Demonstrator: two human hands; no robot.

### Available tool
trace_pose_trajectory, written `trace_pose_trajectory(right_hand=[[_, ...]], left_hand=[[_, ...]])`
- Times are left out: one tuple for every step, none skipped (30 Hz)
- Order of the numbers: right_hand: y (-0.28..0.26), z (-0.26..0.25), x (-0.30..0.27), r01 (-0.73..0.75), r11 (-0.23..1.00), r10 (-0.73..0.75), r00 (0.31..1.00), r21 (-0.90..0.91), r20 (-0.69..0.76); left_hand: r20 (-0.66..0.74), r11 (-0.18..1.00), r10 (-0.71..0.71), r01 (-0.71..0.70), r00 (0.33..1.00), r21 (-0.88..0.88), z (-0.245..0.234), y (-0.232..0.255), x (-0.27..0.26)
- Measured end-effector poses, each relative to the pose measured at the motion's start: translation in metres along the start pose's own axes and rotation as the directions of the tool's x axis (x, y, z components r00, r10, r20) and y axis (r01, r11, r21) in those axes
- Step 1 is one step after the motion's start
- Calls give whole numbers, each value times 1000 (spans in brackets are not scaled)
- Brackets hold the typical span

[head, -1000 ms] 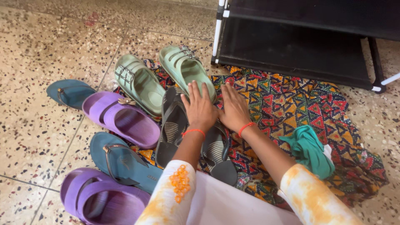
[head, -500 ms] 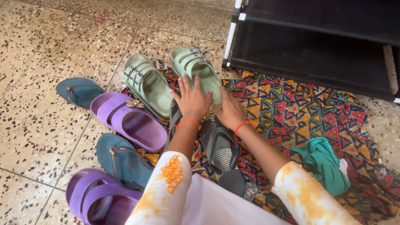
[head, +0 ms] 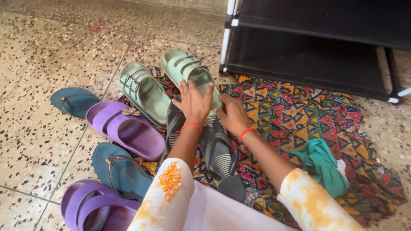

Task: The person sits on a patterned mat and wipes several pairs of sandals and flip-flops with a teal cloth. They clean the soles and straps of each shoe, then place the cleaned shoes on a nearby three-tier shoe rack.

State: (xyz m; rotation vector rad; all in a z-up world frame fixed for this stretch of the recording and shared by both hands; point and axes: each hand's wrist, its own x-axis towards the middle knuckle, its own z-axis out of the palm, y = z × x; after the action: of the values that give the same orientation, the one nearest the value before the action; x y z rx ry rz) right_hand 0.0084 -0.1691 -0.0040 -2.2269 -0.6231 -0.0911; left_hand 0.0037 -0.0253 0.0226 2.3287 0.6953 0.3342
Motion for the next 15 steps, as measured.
trace_pose_trajectory(right_hand=[[0,-3,-1,64,998,-64,997,-11,-33],[0,-6,-3,48,999,-48,998,8,-31],[0,-9,-5,30,999,-30,999,27,-27],[0,-13,-7,13,999,-12,1000,45,-23],[1,-18,-9,24,999,-23,998,21,-55],[3,-23,-12,35,999,-35,996,-4,-87],[5,-29,-14,45,999,-48,992,-28,-118],[7,-35,-17,23,1000,-23,990,-6,-141],[10,-42,-20,3,1000,0,987,16,-164],[14,-50,-22,-16,999,23,982,38,-186],[20,-56,-26,-94,994,103,977,57,-186],[25,-63,-28,-171,982,183,966,78,-185],[32,-69,-34,-250,963,264,948,98,-179],[38,-75,-38,-261,957,280,944,124,-174],[43,-81,-42,-270,951,294,941,151,-167]], left_hand=[[-21,1000,18,-18,1000,-12,-2,5,-2],[-42,999,35,-36,998,-24,-3,9,-5],[-62,998,52,-55,997,-36,-5,13,-8],[-74,996,69,-72,995,-48,-6,17,-10],[-90,994,88,-94,992,-61,-8,23,-10],[-105,991,108,-116,989,-74,-10,29,-10],[-92,987,134,-141,987,-82,-11,34,-14],[-79,982,160,-167,984,-90,-11,38,-19],[-68,976,187,-193,980,-100,-11,43,-25],[-61,967,215,-221,975,-126,-9,48,-31],[-51,958,241,-246,969,-150,-5,52,-40],[-41,947,267,-270,963,-175,0,56,-49],[-35,945,266,-268,963,-188,5,60,-58],[-30,943,265,-266,964,-201,11,65,-68],[-26,941,263,-262,964,-213,16,70,-77]])
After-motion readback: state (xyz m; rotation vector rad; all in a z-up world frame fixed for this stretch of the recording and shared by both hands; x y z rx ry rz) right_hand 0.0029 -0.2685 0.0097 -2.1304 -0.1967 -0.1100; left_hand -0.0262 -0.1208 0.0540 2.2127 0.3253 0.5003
